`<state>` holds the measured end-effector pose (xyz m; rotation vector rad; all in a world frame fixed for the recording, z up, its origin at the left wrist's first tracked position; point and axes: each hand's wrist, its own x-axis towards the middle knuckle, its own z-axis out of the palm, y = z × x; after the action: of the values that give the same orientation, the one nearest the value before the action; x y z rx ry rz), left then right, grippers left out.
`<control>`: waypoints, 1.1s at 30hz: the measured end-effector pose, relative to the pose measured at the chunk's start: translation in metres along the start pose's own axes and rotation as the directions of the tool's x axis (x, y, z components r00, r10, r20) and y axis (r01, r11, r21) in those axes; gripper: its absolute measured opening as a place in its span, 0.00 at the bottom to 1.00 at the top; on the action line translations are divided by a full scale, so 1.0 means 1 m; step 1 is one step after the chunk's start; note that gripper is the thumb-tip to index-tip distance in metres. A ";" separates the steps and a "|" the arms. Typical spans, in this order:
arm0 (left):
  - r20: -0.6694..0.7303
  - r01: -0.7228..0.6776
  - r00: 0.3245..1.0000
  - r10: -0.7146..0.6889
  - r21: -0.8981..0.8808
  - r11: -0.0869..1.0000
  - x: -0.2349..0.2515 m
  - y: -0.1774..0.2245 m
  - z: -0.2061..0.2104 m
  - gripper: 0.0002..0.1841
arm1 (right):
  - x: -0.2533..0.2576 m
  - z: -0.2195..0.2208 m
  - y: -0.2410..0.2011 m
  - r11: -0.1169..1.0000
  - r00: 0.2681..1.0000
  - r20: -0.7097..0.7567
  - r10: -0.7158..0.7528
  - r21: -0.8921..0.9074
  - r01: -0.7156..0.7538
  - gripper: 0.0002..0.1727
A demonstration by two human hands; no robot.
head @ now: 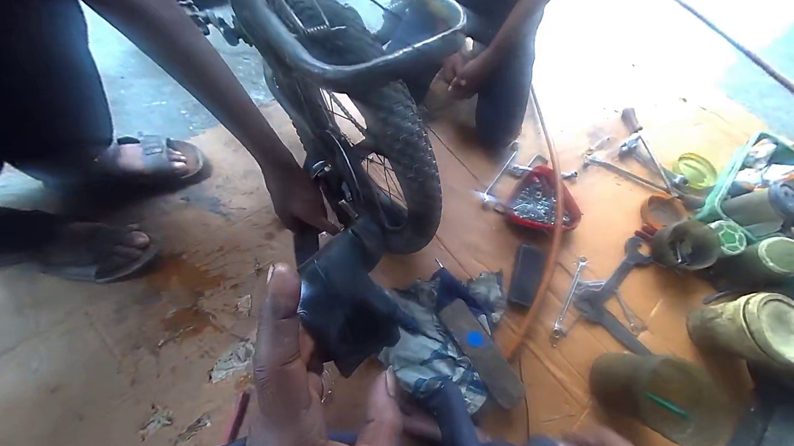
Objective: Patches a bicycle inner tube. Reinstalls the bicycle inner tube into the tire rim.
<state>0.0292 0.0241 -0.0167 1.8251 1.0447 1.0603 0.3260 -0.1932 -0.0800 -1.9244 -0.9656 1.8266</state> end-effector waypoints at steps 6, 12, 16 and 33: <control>-0.017 0.027 0.999 -0.029 -0.117 0.993 -0.002 -0.013 0.005 0.60 | 0.129 0.007 -0.021 0.858 0.827 -0.367 -0.426 -0.455 0.240 0.16; -0.021 0.161 0.983 -0.183 -0.388 0.908 -0.017 -0.009 -0.016 0.61 | 0.188 0.030 -0.024 0.677 0.795 -0.353 -0.493 -0.730 0.095 0.14; -0.067 0.192 0.960 -0.273 -0.554 0.810 -0.026 -0.009 -0.020 0.60 | 0.188 0.026 -0.027 0.655 0.819 -0.292 -0.494 -0.744 0.130 0.12; 0.035 0.108 0.994 -0.103 -0.476 0.873 -0.019 -0.011 -0.004 0.11 | 0.074 0.062 -0.184 0.435 0.489 -0.174 -0.855 0.275 0.858 0.18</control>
<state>0.0163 0.0115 -0.0302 1.3551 0.7770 1.1243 0.2166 -0.0255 -0.0250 -0.8826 -1.2218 1.2062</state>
